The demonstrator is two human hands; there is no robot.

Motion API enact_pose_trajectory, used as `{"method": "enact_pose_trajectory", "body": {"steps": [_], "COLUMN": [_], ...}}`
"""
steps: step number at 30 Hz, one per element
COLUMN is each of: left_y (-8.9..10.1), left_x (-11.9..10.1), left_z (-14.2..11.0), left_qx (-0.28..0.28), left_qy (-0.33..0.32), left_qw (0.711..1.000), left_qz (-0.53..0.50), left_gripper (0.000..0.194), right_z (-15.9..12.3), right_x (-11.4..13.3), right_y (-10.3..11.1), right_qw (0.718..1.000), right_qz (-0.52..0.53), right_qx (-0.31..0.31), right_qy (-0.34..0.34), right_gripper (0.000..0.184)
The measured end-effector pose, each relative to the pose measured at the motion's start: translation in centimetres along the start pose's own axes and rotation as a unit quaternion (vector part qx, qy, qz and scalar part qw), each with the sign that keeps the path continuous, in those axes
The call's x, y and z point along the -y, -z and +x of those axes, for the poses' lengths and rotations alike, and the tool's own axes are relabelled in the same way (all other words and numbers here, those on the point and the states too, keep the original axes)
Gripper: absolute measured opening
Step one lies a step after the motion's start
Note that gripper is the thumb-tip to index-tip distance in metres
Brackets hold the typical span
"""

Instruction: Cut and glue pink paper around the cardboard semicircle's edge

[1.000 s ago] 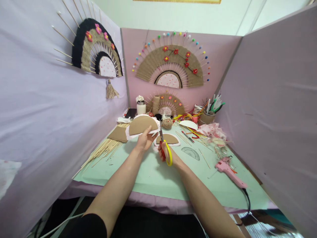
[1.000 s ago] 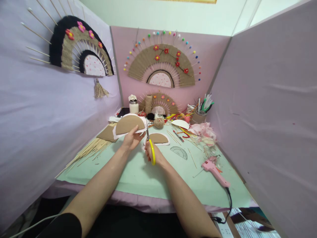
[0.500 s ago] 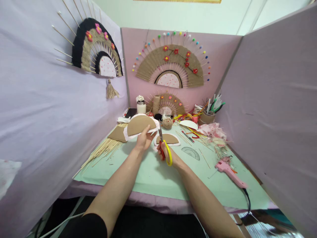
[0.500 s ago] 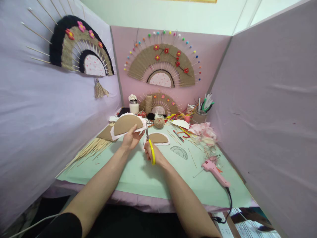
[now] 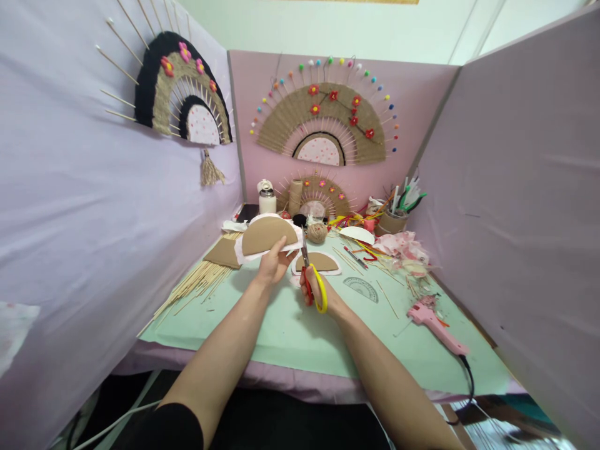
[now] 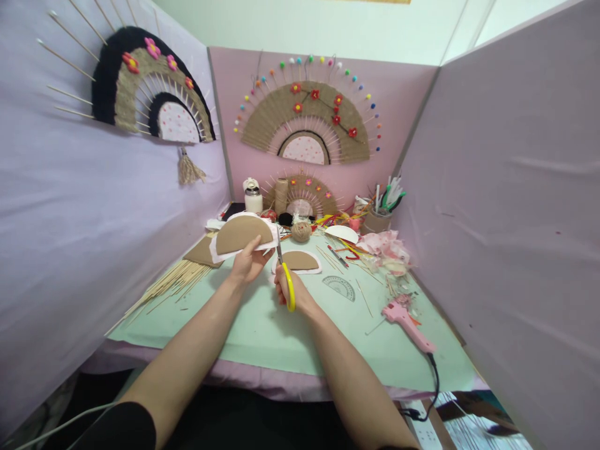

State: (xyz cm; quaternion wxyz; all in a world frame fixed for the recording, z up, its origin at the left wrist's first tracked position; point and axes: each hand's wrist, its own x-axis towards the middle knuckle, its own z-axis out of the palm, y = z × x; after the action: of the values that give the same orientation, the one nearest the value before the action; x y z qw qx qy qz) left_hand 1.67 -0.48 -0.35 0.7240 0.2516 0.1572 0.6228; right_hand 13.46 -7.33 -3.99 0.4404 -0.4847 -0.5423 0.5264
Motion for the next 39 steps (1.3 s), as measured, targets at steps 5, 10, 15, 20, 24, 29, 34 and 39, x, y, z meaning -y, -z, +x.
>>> {"method": "enact_pose_trajectory", "body": {"steps": [5,10,15,20,24,29,34,39], "left_y": [-0.22,-0.2,-0.16,-0.29,-0.27,-0.22,-0.44,-0.55], "left_x": [-0.01,-0.03,0.0,-0.02,0.01,0.06,-0.06,-0.13], "left_z": [-0.13,-0.14,-0.07,-0.07,-0.04,-0.02,-0.17,-0.2], "left_qx": [-0.003,0.001,-0.002,-0.007,-0.012,-0.008,-0.001,-0.013], "left_qy": [-0.003,-0.005,-0.007,-0.001,-0.003,-0.006,-0.005,-0.003], "left_qw": [1.0,1.0,1.0,1.0,1.0,1.0,1.0,1.0], "left_qz": [-0.004,-0.009,-0.004,-0.002,0.0,-0.009,-0.007,-0.003], "left_gripper": [0.029,0.029,0.025,0.025,0.025,0.027,0.027,0.027], "right_z": [-0.24,-0.18,-0.27,-0.59,-0.61,-0.55,-0.62,-0.52], "right_x": [0.29,0.18,0.19,0.69,0.79,0.76,0.82,0.5], "right_y": [0.12,0.26,0.4,0.34,0.31,0.37,0.38,0.51], "right_qw": [0.999,0.998,0.994,0.992,0.992,0.994,0.994,0.994], "right_qz": [-0.034,-0.063,-0.105,-0.119,-0.123,-0.105,-0.104,-0.106], "right_qx": [-0.004,-0.011,-0.015,-0.029,-0.039,-0.043,-0.038,-0.035], "right_qy": [0.019,0.015,0.024,0.019,0.008,0.003,0.006,0.015], "right_gripper": [0.065,0.064,0.062,0.059,0.055,0.052,0.054,0.058]}}
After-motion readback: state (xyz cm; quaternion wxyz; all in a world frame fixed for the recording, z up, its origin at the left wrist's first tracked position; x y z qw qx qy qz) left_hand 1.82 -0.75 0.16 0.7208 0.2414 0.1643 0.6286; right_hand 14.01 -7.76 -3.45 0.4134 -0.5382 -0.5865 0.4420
